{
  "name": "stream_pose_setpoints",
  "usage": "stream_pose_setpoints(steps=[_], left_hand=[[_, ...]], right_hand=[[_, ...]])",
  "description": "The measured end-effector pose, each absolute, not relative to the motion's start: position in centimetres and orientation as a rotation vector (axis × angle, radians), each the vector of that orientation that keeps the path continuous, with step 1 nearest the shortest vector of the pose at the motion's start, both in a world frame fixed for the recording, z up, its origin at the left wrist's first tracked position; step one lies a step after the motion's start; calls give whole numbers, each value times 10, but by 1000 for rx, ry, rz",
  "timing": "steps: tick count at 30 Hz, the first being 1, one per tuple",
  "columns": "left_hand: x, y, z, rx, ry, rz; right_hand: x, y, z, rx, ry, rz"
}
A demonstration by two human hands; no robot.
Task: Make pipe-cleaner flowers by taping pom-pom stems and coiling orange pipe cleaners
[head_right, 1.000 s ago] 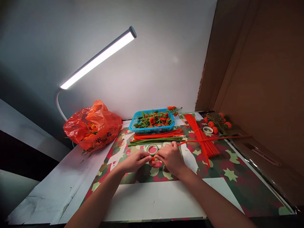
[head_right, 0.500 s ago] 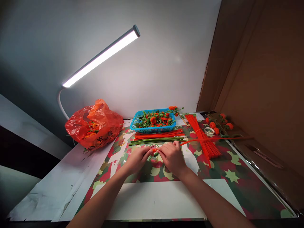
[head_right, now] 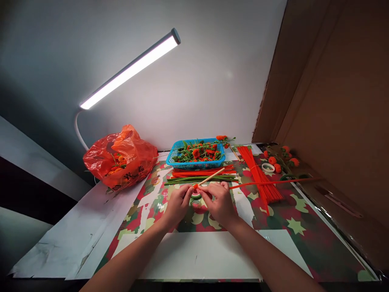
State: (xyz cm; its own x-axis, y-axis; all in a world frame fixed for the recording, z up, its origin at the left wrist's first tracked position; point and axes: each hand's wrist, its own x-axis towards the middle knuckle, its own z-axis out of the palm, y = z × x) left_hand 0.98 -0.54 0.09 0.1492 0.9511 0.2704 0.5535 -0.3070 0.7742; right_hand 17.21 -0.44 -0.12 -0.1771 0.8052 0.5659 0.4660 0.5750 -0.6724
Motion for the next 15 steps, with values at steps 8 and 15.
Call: stream_pose_setpoints(steps=[8, 15], left_hand=[[3, -1, -1, 1524, 897, 935], [-18, 5, 8, 1649, 730, 487]], right_hand=[[190, 6, 7, -884, -1625, 1344], [199, 9, 12, -906, -1873, 1477]])
